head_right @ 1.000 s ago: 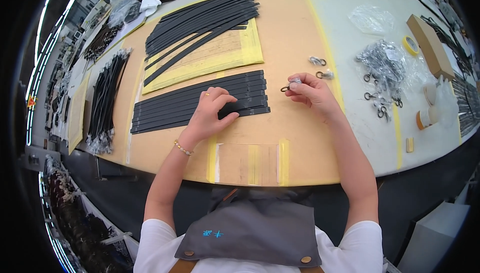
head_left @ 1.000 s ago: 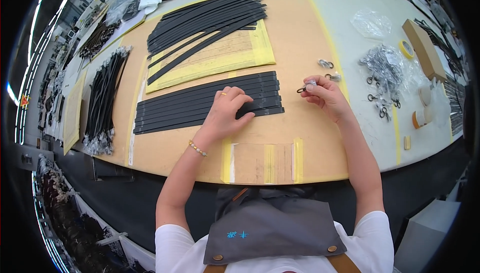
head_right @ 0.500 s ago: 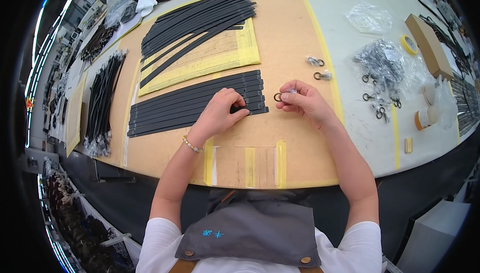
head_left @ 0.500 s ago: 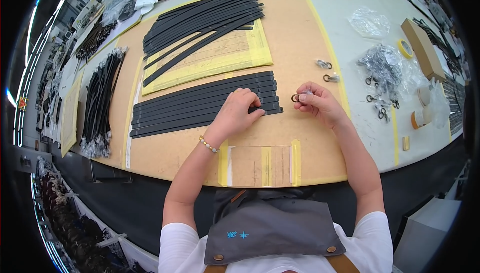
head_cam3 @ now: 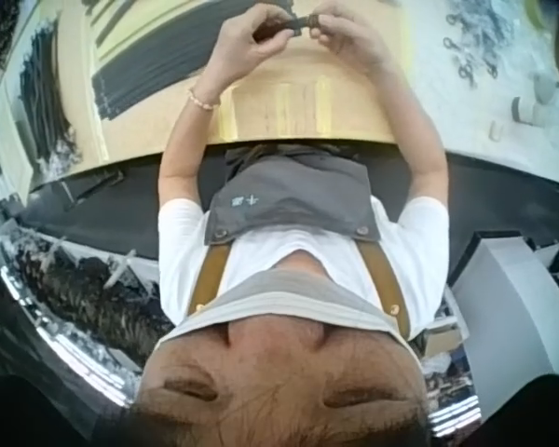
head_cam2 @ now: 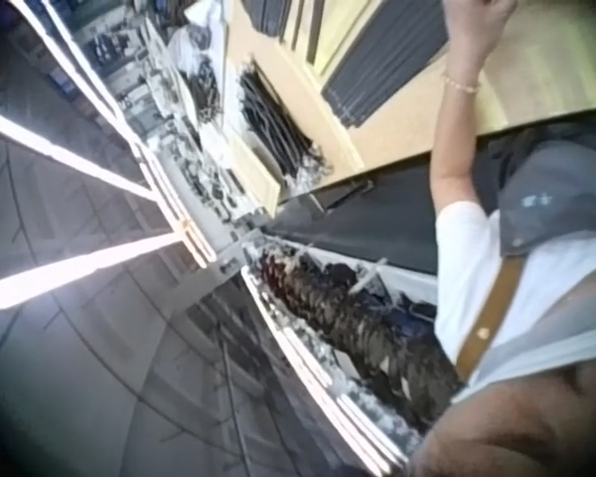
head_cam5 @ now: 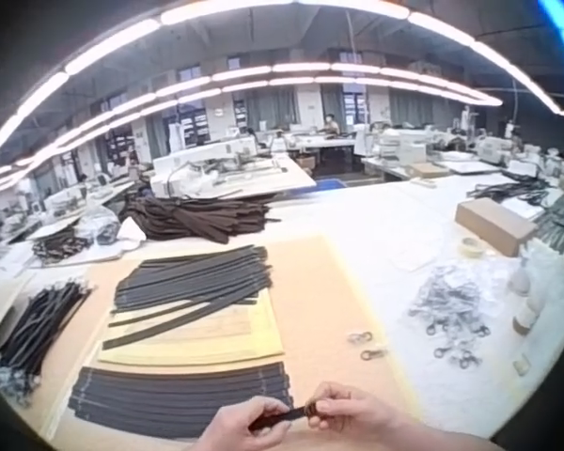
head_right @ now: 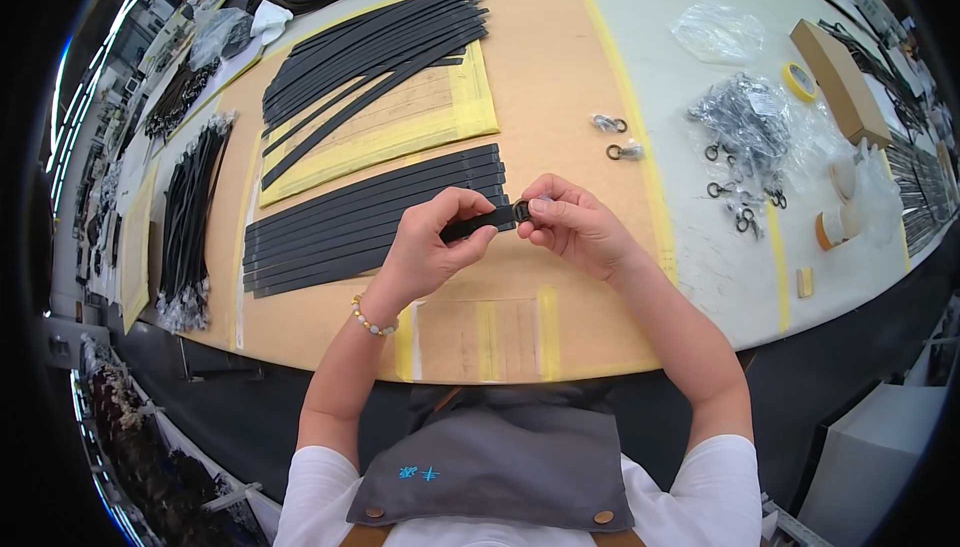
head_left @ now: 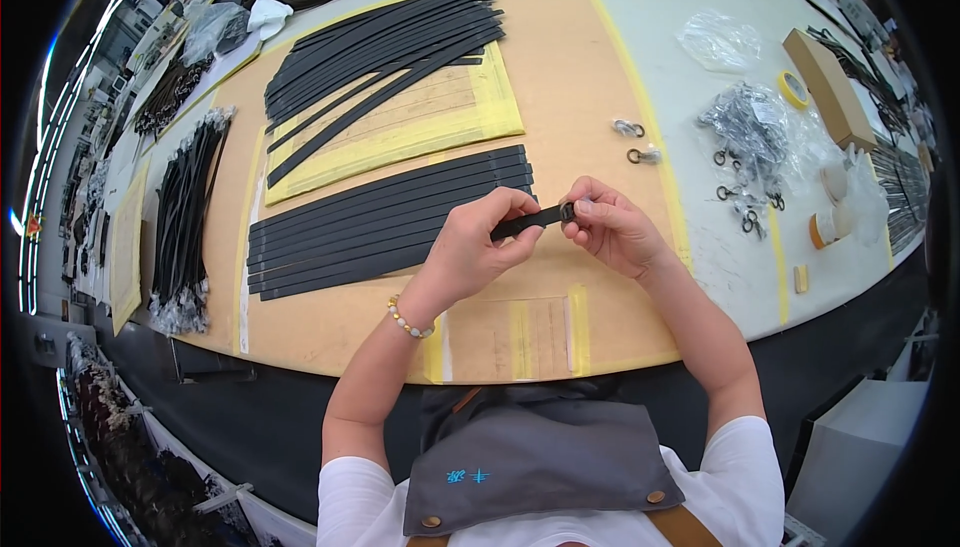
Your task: Attaching metal rings and clips to black leather straps on a workshop table.
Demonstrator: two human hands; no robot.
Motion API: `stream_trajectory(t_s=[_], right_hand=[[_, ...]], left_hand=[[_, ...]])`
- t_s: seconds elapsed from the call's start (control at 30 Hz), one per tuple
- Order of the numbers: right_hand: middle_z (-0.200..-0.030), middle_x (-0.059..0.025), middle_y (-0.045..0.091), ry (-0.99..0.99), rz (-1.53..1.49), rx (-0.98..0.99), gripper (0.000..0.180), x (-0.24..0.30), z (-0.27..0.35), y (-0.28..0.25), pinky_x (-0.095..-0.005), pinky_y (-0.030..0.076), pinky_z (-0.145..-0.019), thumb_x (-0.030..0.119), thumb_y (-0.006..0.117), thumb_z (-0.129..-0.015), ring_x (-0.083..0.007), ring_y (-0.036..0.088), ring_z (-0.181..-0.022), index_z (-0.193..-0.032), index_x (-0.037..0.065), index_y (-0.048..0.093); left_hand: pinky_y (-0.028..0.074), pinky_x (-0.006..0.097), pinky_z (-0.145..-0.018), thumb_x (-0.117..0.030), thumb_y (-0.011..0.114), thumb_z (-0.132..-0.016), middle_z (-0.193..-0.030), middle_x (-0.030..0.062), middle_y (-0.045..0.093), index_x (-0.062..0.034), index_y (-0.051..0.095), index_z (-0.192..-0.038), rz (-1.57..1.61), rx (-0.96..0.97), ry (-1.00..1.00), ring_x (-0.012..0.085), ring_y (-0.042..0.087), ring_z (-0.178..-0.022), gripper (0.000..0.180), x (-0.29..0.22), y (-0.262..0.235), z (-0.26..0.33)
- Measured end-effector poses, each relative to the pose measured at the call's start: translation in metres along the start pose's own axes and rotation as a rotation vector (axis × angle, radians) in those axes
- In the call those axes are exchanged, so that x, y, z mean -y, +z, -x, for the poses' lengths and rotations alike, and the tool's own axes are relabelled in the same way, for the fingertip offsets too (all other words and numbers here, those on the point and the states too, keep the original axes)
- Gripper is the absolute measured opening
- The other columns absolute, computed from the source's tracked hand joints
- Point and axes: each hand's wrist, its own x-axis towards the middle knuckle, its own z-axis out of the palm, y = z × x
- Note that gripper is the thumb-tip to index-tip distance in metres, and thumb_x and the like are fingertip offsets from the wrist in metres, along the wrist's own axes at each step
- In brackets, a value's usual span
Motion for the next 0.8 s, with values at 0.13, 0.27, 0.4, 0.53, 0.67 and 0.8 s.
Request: stream_trajectory(t_s=[0.13, 0.27, 0.4, 0.53, 0.67, 0.8], right_hand=[[-0.107, -0.0104, 0.068, 0.03, -0.116, -0.02, 0.012, -0.001, -0.001, -0.002, -0.02, 0.061, -0.075, 0.006, 0.061, -0.101, -0.0134, 0.07, -0.087, -0.113, 0.004, 0.059], [-0.102, -0.0089, 0.069, 0.137, -0.279, 0.158, 0.012, -0.004, 0.0, -0.003, -0.0213, 0.063, -0.077, 0.008, 0.059, -0.104, -0.0139, 0.073, -0.09, -0.115, 0.004, 0.06], [-0.108, -0.0086, 0.069, 0.126, -0.093, 0.152, 0.014, -0.008, 0.0, -0.001, -0.0243, 0.062, -0.081, 0.01, 0.061, -0.103, -0.0145, 0.072, -0.089, -0.115, 0.004, 0.059], [-0.112, -0.0081, 0.068, 0.169, -0.055, 0.126, 0.016, -0.019, -0.002, 0.006, -0.0282, 0.061, -0.087, 0.011, 0.064, -0.102, -0.0154, 0.072, -0.094, -0.116, 0.004, 0.06], [-0.115, -0.0108, 0.069, 0.024, 0.085, 0.018, 0.016, -0.025, -0.004, 0.008, -0.0332, 0.06, -0.093, 0.008, 0.066, -0.1, -0.0185, 0.071, -0.101, -0.114, 0.005, 0.06], [-0.115, -0.0091, 0.071, 0.099, 0.102, 0.108, 0.018, -0.018, -0.001, 0.006, -0.0348, 0.058, -0.097, 0.009, 0.068, -0.1, -0.0178, 0.07, -0.107, -0.116, 0.003, 0.063]], left_hand=[[0.052, 0.022, -0.075, -0.003, 0.077, -0.09, -0.095, 0.0012, 0.069, 0.0004, 0.065, -0.11, 0.196, 0.001, -0.013, 0.005, 0.063, -0.085, 0.024, 0.008, 0.007, 0.0], [0.051, 0.021, -0.08, 0.001, 0.076, -0.089, -0.098, 0.0001, 0.066, 0.0016, 0.065, -0.109, 0.399, 0.049, -0.085, 0.0044, 0.061, -0.088, 0.023, 0.008, 0.013, 0.007], [0.051, 0.02, -0.072, 0.002, 0.076, -0.088, -0.096, -0.0005, 0.067, 0.0007, 0.066, -0.107, 0.382, 0.028, -0.05, 0.0036, 0.06, -0.081, 0.022, 0.015, 0.017, 0.011], [0.048, 0.019, -0.059, 0.002, 0.078, -0.083, -0.086, -0.0005, 0.069, -0.0009, 0.069, -0.103, 0.209, -0.024, 0.042, 0.0021, 0.059, -0.069, 0.022, 0.008, 0.016, 0.012], [0.046, 0.018, -0.057, 0.002, 0.078, -0.079, -0.082, 0.001, 0.07, -0.0018, 0.07, -0.099, 0.117, -0.102, 0.103, 0.0018, 0.059, -0.066, 0.021, 0.006, 0.012, 0.013], [0.053, 0.023, -0.06, 0.001, 0.078, -0.079, -0.083, 0.0046, 0.071, -0.0017, 0.072, -0.095, 0.123, -0.123, 0.101, 0.0088, 0.066, -0.07, 0.017, 0.002, 0.009, 0.017]])
